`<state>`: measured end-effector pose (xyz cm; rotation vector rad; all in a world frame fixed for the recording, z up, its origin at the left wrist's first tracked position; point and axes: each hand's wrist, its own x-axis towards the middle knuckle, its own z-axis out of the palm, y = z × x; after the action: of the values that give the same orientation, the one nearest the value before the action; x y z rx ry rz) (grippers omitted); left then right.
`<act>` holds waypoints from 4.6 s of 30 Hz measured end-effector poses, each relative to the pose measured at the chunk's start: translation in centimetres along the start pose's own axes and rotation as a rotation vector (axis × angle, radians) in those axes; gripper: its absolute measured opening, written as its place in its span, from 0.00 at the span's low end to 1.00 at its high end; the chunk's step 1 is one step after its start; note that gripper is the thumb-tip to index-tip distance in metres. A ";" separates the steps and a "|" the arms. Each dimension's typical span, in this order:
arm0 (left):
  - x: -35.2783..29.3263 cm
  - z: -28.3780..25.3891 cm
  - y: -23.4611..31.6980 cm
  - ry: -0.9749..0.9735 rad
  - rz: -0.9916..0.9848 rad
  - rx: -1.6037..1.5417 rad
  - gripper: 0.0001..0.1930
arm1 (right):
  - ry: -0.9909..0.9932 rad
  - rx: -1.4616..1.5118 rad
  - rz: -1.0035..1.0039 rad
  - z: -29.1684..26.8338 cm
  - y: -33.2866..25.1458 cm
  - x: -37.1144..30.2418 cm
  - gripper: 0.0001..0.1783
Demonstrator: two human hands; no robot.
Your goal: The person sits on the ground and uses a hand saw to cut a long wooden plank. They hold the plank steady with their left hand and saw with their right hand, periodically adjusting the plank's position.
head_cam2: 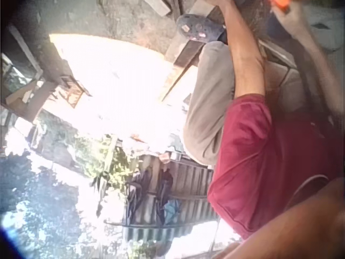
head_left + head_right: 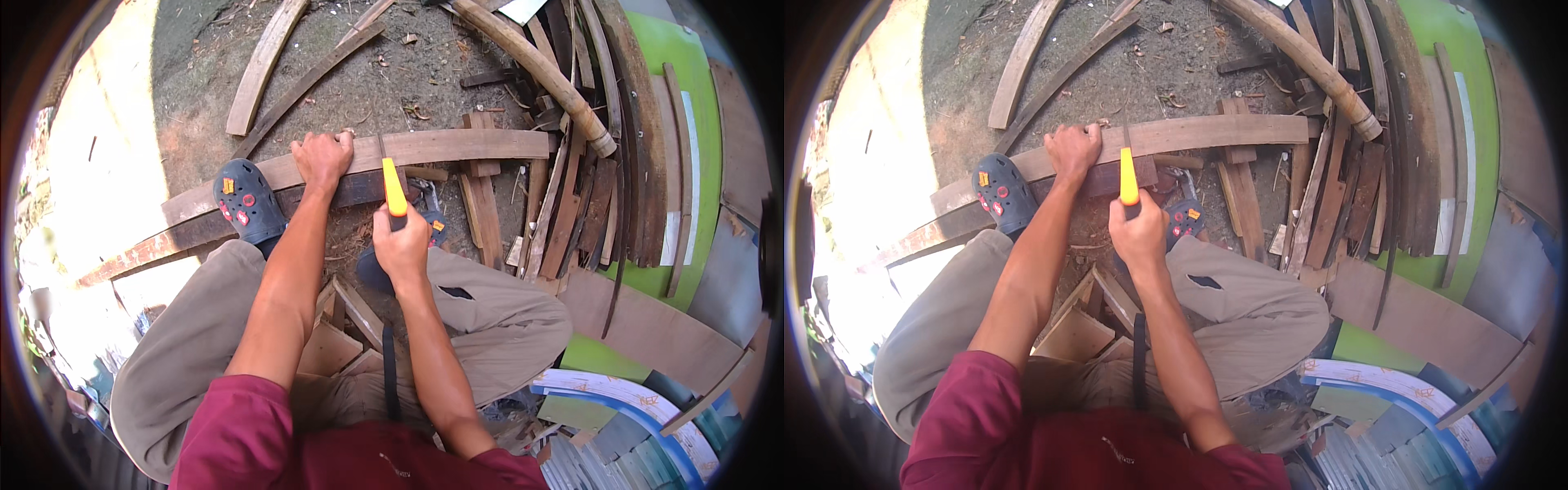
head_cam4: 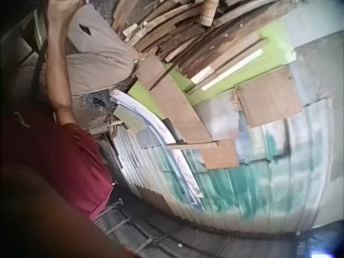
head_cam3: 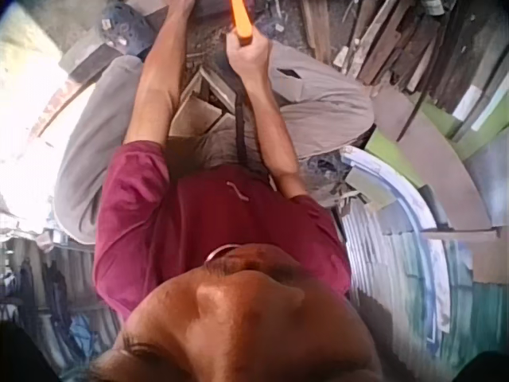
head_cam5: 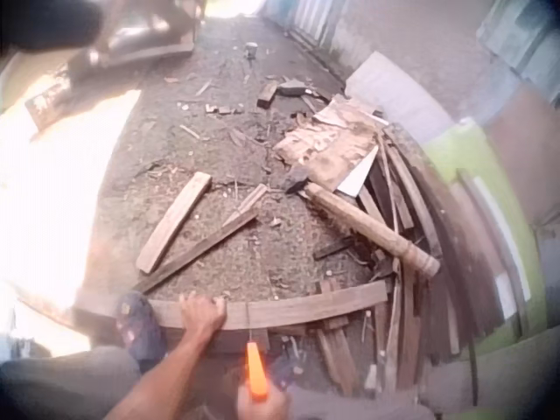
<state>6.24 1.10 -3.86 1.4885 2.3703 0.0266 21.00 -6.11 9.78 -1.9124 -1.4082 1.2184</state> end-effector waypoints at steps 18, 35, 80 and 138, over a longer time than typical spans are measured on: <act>-0.2 0.8 -1.4 0.283 0.038 -0.085 0.20 | 0.137 0.079 -0.251 1.4 9.6 -3.4 0.03; -1.8 -3.9 -2.6 -0.207 0.266 -0.031 0.53 | 0.011 -0.003 -0.146 -2.1 1.5 -3.9 0.25; 1.9 -4.0 -4.5 -0.310 0.291 -0.019 0.47 | -0.006 0.154 -0.160 -7.3 -0.5 -14.9 0.22; 6.2 -2.5 -4.9 -0.165 0.205 0.019 0.56 | 0.043 0.035 -0.057 -5.7 1.2 -10.1 0.09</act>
<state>-1.16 4.76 -4.16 1.6690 2.0889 -0.0671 25.69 -15.07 15.52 -1.8513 -1.4009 1.1615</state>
